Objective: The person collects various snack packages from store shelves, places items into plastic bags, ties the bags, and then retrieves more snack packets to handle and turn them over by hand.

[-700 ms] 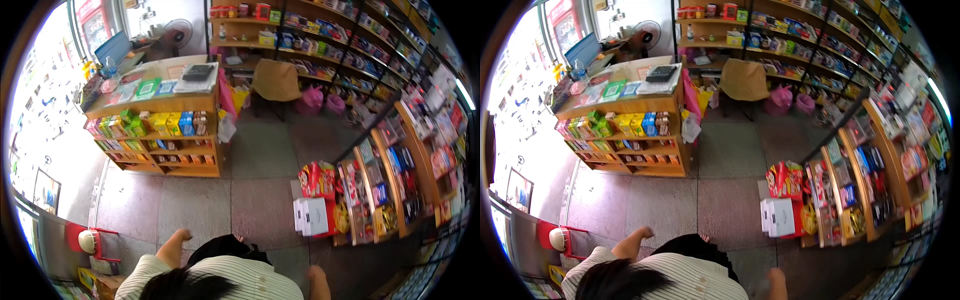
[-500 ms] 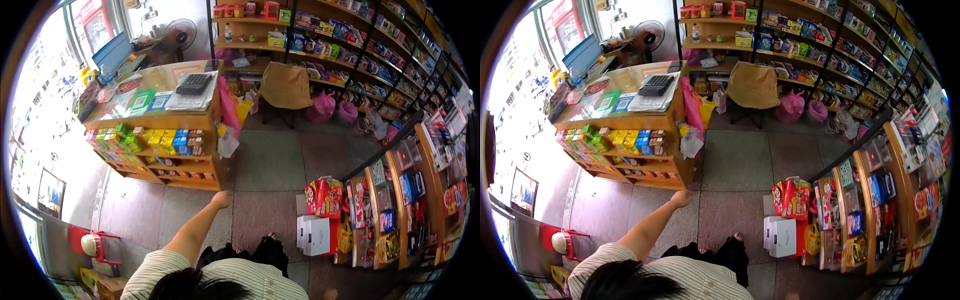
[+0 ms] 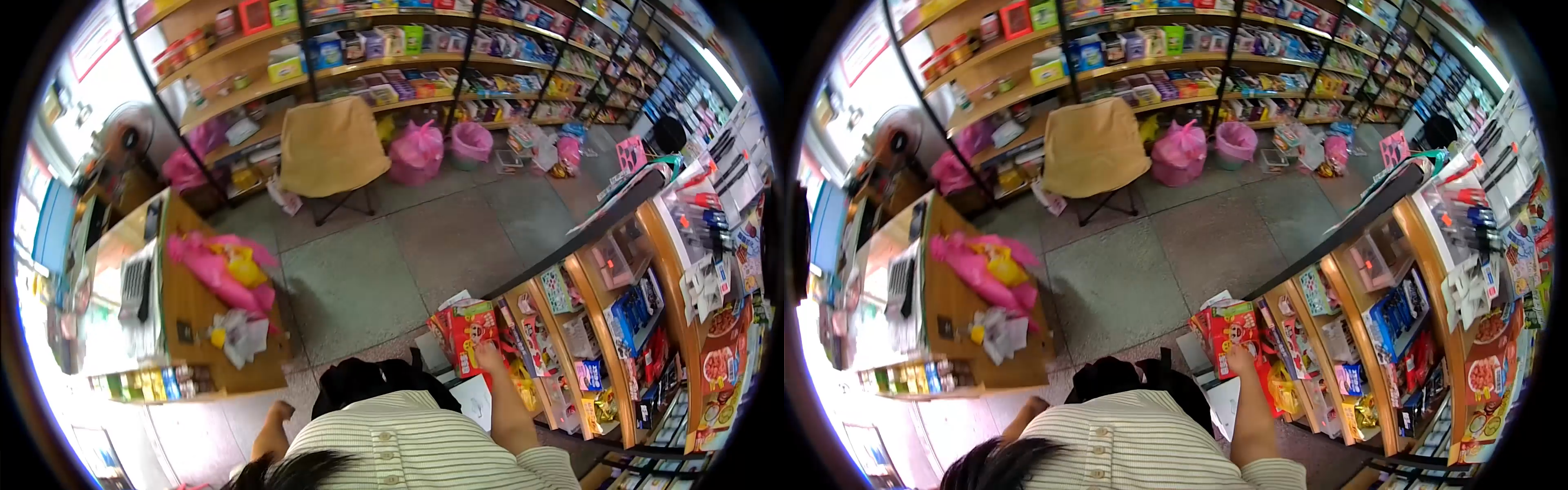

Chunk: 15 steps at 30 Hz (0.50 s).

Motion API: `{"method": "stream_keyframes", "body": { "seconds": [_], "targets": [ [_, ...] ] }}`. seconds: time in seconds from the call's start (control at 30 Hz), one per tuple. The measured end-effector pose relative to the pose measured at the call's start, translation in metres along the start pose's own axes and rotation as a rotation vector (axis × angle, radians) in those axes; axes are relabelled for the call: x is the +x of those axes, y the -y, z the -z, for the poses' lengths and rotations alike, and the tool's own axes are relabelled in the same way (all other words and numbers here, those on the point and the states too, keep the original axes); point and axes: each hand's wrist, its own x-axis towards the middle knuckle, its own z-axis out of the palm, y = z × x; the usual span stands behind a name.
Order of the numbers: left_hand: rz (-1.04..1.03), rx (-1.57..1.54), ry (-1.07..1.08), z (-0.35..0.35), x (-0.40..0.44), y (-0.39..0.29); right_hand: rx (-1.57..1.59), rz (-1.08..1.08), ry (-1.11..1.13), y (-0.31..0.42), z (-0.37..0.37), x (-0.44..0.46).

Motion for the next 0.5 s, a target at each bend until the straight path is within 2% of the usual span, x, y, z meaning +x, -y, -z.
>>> {"method": "stream_keyframes", "body": {
  "seconds": [0.03,0.07,0.1,0.2,0.27,0.37,0.4,0.43,0.47,0.5],
  "targets": [
    [0.048,0.049,-0.038,0.020,-0.005,0.004,0.281,-0.035,0.053,-0.001,0.006,0.057],
    [0.097,0.095,-0.073,0.037,-0.009,0.009,0.274,0.059,-0.017,0.039,0.052,0.087],
    [0.140,0.072,-0.081,0.055,-0.008,0.012,0.372,-0.014,-0.076,0.063,0.078,0.117],
    [0.326,-0.156,-0.067,0.129,0.026,0.021,0.385,0.045,-0.149,0.110,0.132,0.202],
    [0.411,-0.233,-0.066,0.192,0.065,0.041,0.419,0.043,-0.184,0.108,0.132,0.250],
    [0.445,-0.202,-0.074,0.334,0.139,0.079,0.448,0.025,-0.191,0.085,0.102,0.299],
    [0.444,-0.129,-0.066,0.392,0.174,0.096,0.303,-0.138,-0.106,0.078,0.095,0.303],
    [0.408,-0.009,-0.062,0.449,0.209,0.110,0.195,-0.205,0.106,0.084,0.114,0.291],
    [-0.002,0.406,-0.175,0.502,0.234,0.127,-0.502,0.010,0.587,0.073,0.103,0.293],
    [0.160,0.201,-0.210,0.614,0.210,0.093,-0.243,-0.220,0.553,0.051,0.082,0.280]
  ]
}}
